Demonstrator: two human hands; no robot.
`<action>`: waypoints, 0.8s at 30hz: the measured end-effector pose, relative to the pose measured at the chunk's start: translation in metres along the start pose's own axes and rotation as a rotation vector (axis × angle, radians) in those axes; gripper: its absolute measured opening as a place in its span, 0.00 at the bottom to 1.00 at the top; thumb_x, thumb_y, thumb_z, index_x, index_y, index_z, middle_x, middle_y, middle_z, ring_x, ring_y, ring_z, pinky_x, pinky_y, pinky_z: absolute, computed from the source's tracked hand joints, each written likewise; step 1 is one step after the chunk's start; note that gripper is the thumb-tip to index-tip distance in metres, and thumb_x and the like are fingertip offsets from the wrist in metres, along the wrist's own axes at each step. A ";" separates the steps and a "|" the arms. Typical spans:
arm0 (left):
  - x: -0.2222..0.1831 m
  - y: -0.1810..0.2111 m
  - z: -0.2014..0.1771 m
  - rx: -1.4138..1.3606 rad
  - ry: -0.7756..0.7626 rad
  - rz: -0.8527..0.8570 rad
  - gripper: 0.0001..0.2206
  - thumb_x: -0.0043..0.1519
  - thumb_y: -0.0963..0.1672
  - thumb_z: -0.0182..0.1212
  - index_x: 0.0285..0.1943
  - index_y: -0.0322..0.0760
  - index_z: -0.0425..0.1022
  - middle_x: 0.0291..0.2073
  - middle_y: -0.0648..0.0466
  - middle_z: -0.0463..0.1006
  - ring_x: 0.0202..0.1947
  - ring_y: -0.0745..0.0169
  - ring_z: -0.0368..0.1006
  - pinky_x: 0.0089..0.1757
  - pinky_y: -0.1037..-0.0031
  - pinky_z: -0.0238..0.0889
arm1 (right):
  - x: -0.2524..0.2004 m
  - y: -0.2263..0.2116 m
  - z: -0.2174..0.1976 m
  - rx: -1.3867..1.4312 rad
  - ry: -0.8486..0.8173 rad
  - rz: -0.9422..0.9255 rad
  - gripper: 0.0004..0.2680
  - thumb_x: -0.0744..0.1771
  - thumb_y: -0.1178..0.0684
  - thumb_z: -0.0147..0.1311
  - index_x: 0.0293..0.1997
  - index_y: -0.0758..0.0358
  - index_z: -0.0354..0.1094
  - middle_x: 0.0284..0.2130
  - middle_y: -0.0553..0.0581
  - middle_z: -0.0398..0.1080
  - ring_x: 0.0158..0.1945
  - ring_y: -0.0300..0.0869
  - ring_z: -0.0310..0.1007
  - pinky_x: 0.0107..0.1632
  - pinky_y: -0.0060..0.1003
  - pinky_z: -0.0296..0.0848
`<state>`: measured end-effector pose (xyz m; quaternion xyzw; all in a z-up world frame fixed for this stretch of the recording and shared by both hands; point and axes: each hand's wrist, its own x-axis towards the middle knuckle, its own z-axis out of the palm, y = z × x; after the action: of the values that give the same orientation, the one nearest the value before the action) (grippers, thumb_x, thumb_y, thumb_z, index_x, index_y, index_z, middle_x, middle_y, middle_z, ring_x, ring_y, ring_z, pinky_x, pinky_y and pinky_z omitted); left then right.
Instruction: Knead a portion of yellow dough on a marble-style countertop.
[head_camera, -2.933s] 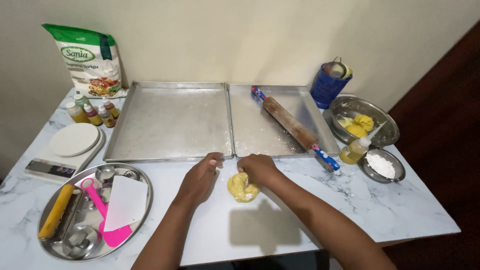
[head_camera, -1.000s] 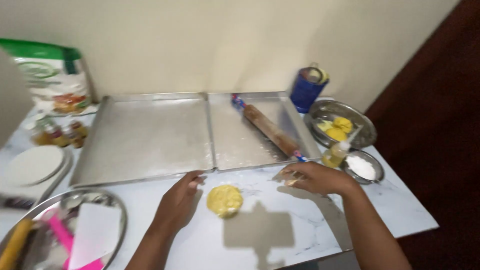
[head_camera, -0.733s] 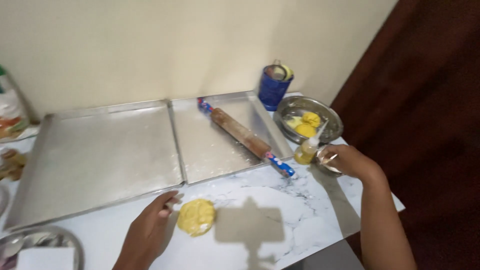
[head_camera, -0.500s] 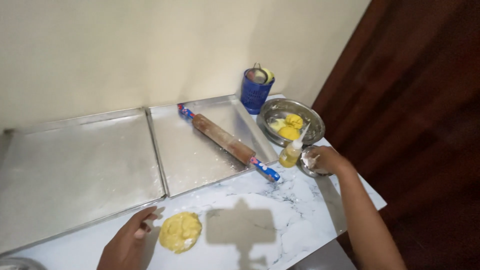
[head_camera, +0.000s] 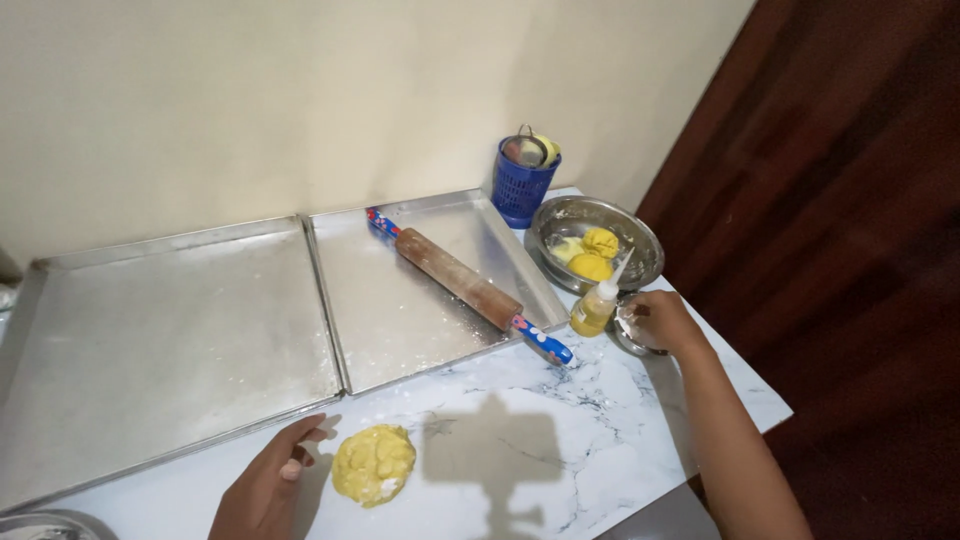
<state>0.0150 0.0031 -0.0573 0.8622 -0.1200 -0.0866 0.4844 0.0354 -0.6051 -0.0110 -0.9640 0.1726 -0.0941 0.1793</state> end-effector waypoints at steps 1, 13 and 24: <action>-0.001 0.002 0.000 0.001 0.003 -0.001 0.39 0.61 0.63 0.28 0.72 0.40 0.64 0.55 0.48 0.76 0.54 0.57 0.72 0.58 0.68 0.62 | 0.003 0.007 0.001 0.002 -0.001 -0.002 0.09 0.60 0.64 0.63 0.41 0.61 0.80 0.37 0.62 0.80 0.39 0.48 0.81 0.46 0.41 0.77; -0.017 0.040 -0.004 0.029 0.114 0.036 0.39 0.61 0.64 0.30 0.70 0.42 0.68 0.54 0.49 0.80 0.53 0.54 0.73 0.56 0.67 0.65 | -0.040 -0.066 -0.044 0.253 0.089 0.011 0.09 0.62 0.61 0.65 0.45 0.62 0.80 0.37 0.59 0.81 0.39 0.42 0.80 0.43 0.38 0.76; -0.019 0.050 -0.008 -0.134 0.193 0.099 0.40 0.60 0.67 0.31 0.67 0.44 0.70 0.53 0.50 0.82 0.52 0.53 0.79 0.53 0.67 0.67 | -0.126 -0.287 0.028 0.459 -0.570 -0.757 0.07 0.63 0.60 0.63 0.44 0.62 0.79 0.39 0.55 0.82 0.43 0.39 0.82 0.48 0.35 0.80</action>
<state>-0.0078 -0.0101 -0.0100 0.8254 -0.1090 0.0130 0.5537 0.0122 -0.2989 0.0563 -0.8821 -0.2684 0.0781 0.3793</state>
